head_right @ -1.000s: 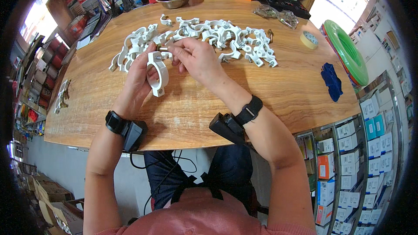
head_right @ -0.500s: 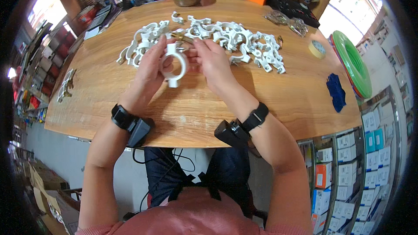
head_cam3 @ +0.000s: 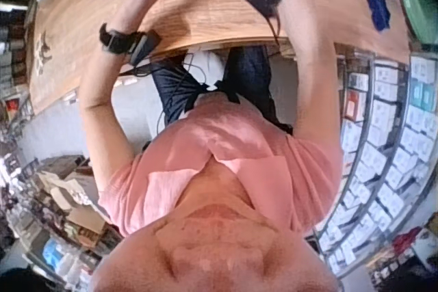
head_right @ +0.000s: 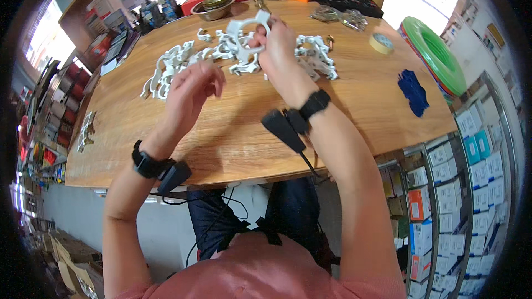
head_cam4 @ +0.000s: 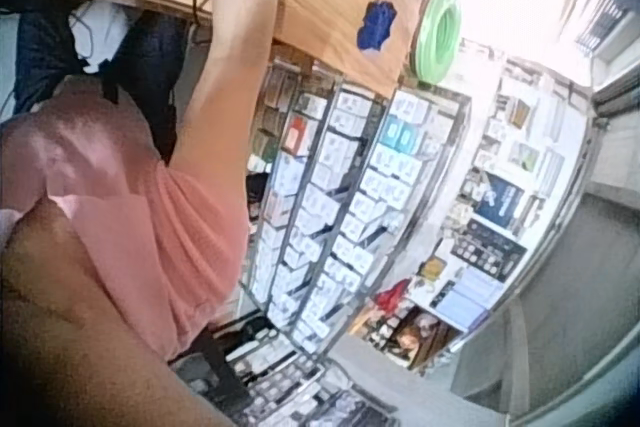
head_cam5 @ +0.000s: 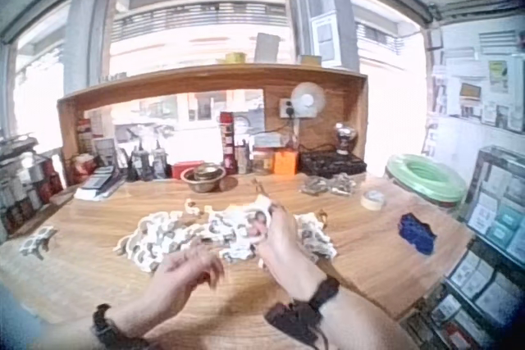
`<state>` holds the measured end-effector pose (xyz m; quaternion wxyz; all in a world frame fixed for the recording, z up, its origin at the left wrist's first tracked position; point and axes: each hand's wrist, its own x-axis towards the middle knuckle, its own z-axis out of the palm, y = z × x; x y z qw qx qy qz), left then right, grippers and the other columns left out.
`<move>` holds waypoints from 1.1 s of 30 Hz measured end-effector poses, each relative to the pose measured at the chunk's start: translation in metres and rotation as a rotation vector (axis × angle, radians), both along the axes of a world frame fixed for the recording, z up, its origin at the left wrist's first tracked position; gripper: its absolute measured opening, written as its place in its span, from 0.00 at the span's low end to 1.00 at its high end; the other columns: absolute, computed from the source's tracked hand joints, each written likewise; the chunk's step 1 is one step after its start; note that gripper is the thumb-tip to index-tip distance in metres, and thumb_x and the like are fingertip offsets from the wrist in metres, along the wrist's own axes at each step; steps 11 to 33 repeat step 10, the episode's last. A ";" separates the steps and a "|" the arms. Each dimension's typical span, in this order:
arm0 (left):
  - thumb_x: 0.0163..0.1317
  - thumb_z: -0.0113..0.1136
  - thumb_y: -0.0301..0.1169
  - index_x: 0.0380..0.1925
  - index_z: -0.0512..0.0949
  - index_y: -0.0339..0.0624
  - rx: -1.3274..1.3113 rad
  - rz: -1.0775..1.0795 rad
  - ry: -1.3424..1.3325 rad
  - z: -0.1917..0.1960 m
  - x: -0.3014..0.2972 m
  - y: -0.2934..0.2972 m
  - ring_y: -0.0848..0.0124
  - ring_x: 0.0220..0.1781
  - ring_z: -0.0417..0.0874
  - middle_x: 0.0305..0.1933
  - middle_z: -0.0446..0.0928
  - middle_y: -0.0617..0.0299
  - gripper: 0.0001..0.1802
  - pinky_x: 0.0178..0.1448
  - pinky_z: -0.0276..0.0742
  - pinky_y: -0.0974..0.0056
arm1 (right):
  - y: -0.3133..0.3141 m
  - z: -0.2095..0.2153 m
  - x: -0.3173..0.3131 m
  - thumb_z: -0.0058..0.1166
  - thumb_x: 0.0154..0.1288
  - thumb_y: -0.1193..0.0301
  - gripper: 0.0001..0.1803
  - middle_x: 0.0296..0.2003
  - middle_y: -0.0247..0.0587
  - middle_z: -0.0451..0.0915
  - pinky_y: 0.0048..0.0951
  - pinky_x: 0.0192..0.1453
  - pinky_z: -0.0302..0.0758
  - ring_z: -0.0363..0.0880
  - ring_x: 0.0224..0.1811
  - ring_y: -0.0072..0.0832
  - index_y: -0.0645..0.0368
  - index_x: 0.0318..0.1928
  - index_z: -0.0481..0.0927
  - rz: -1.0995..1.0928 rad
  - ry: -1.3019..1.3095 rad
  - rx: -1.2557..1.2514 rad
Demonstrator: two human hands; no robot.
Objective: The person joins small white plastic bracket components together by hand and inserts small metal screws into the pre-drilled holes, handling several identical parts on a wooden workbench.
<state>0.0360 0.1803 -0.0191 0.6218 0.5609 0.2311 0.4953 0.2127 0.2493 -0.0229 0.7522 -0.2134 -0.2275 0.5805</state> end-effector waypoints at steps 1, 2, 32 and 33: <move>0.61 0.49 0.33 0.28 0.75 0.42 0.130 -0.244 0.138 0.009 0.002 -0.015 0.76 0.32 0.72 0.27 0.73 0.64 0.08 0.37 0.67 0.70 | 0.010 0.006 0.003 0.33 0.66 0.69 0.09 0.18 0.35 0.62 0.26 0.16 0.60 0.56 0.13 0.21 0.61 0.33 0.66 -0.010 -0.002 -0.003; 0.60 0.50 0.31 0.26 0.75 0.40 0.263 -0.484 0.275 0.015 0.003 -0.029 0.75 0.32 0.74 0.27 0.74 0.62 0.09 0.35 0.69 0.68 | 0.018 0.015 0.004 0.32 0.66 0.70 0.09 0.18 0.35 0.63 0.26 0.16 0.60 0.55 0.13 0.21 0.61 0.34 0.66 -0.054 -0.008 0.016; 0.42 0.61 0.35 0.34 0.74 0.35 1.048 -1.053 0.627 0.005 0.076 -0.121 0.53 0.47 0.71 0.39 0.71 0.42 0.19 0.47 0.70 0.57 | 0.147 0.021 0.053 0.34 0.65 0.70 0.06 0.18 0.36 0.61 0.27 0.14 0.62 0.54 0.13 0.21 0.58 0.35 0.65 0.353 -0.086 0.709; 0.42 0.61 0.35 0.34 0.74 0.35 1.048 -1.053 0.627 0.005 0.076 -0.121 0.53 0.47 0.71 0.39 0.71 0.42 0.19 0.47 0.70 0.57 | 0.147 0.021 0.053 0.34 0.65 0.70 0.06 0.18 0.36 0.61 0.27 0.14 0.62 0.54 0.13 0.21 0.58 0.35 0.65 0.353 -0.086 0.709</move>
